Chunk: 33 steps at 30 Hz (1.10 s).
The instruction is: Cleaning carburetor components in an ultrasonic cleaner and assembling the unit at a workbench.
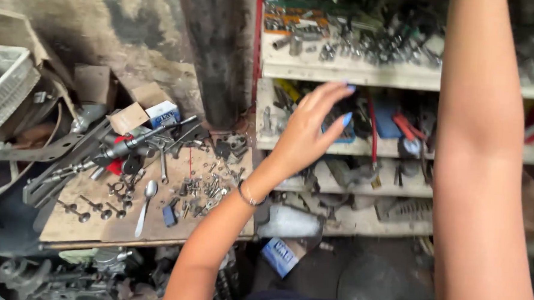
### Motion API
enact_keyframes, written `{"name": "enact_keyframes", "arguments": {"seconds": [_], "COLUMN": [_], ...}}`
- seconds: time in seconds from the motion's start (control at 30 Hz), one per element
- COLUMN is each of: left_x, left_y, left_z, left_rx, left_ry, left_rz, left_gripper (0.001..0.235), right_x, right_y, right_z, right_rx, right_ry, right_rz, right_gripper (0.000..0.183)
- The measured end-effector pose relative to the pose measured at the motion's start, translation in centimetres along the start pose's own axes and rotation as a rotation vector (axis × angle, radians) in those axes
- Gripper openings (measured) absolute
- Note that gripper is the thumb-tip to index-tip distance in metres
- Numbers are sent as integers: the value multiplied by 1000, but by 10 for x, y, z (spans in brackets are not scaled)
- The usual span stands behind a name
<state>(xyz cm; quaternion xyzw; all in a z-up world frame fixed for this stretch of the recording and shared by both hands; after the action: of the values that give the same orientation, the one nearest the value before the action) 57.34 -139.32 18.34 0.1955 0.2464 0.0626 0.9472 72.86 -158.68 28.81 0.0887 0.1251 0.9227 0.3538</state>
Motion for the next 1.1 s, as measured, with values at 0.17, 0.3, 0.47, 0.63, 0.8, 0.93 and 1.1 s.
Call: {"name": "enact_keyframes", "arguments": {"seconds": [0.17, 0.3, 0.47, 0.63, 0.8, 0.93, 1.1], "left_x": [8, 4, -5, -17, -6, 27, 61], "left_y": [0, 0, -6, -14, -24, -31, -53], "left_z": [1, 18, 38, 67, 87, 58, -76], "left_rx": [-27, -99, -126, -133, -193, -291, -491], "left_ry": [112, 120, 122, 84, 153, 104, 321], "left_rz": [52, 92, 116, 122, -139, -697, -809], "left_gripper": [42, 41, 41, 43, 64, 93, 112], "right_x": [-27, -37, -44, -49, 0, 71, 85], "right_y": [-45, -62, -45, 7, 64, 67, -15], "right_z": [20, 54, 107, 165, 152, 39, -165], "right_rx": [-110, -244, -452, -704, -729, -482, -314], "right_ry": [41, 78, 118, 162, 219, 57, -369], "right_rz": [63, 92, 74, 14, 109, 420, 726], "right_gripper": [5, 4, 6, 8, 13, 11, 23]}}
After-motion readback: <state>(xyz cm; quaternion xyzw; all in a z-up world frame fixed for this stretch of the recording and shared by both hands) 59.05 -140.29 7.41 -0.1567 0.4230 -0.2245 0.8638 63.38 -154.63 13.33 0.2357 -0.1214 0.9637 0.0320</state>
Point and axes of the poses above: each hand's wrist, its own z-axis towards the middle knuckle, its own y-axis out of the back of the hand, x = y × z, the point moved 2 cm from there along z, towards the middle knuckle, and after that the axes turned 6 degrees about x, right-handed, at the moved point
